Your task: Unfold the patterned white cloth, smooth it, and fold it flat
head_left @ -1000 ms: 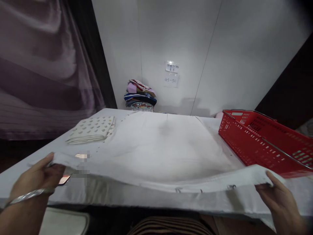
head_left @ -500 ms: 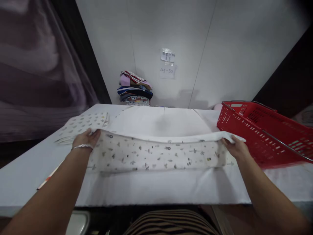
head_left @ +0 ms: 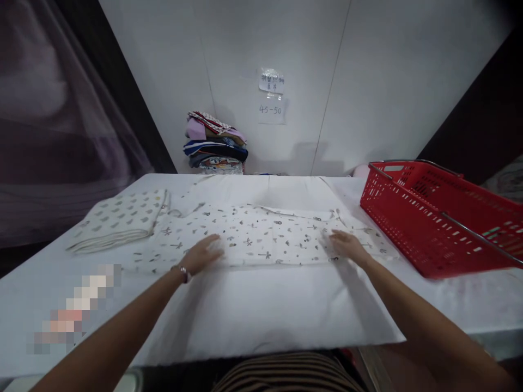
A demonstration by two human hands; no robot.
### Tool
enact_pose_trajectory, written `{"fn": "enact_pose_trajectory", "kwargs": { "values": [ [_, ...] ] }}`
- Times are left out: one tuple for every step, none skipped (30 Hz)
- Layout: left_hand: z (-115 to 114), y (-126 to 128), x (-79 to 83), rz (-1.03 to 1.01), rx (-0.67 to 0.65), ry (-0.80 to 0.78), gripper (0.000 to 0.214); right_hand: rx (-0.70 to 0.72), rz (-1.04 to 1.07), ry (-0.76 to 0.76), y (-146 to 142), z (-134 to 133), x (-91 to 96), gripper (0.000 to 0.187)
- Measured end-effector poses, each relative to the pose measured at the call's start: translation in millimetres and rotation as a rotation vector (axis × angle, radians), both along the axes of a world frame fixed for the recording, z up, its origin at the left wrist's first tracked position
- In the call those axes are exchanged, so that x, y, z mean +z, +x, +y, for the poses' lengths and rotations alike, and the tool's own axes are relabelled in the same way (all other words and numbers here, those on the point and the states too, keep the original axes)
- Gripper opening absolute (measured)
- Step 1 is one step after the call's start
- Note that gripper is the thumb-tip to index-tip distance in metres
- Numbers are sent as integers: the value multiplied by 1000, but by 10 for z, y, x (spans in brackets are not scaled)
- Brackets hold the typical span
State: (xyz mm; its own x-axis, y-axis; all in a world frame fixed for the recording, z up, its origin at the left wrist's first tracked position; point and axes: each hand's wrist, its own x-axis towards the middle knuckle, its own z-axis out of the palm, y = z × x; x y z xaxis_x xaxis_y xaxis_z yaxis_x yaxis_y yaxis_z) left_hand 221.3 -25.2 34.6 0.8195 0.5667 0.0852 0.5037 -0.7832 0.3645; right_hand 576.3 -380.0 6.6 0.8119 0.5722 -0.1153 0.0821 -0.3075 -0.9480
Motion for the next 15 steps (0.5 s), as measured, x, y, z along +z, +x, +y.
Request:
{"fn": "enact_pose_trajectory", "kwargs": {
  "values": [
    [-54,-58,-102,64,-59,29,51,106,-122,-45,-95,-87,-102,44],
    [-102,-126,-199,118,-111,63,54,209,-256,-82,-168,-180,-185,42],
    [-141,-196,-282,149,-136,100,55,295,-393,-121,-216,-271,-249,42],
    [-165,-259,-348,162,-143,139,55,358,-519,-165,-237,-353,-295,42],
    [-173,-309,-396,163,-132,176,54,391,-628,-216,-233,-423,-327,44],
    [-165,-344,-426,162,-112,210,54,402,-716,-273,-207,-477,-349,46],
    [-142,-361,-441,164,-85,243,54,400,-782,-328,-164,-515,-363,48],
    [-107,-365,-445,169,-50,274,55,393,-831,-383,-110,-540,-372,49],
    [-63,-357,-443,177,-9,298,55,374,-866,-436,-50,-554,-377,51],
    [-14,-345,-440,190,39,315,54,344,-890,-487,9,-565,-379,52],
    [35,-333,-438,206,86,321,53,304,-905,-534,64,-576,-379,53],
    [81,-326,-439,226,126,316,52,258,-915,-574,112,-593,-377,54],
    [119,-329,-440,246,156,304,51,210,-924,-610,150,-620,-372,55],
    [146,-343,-442,265,178,286,51,170,-934,-639,177,-658,-367,56],
    [159,-370,-440,279,194,266,52,145,-946,-662,193,-706,-361,56]
  ]
}}
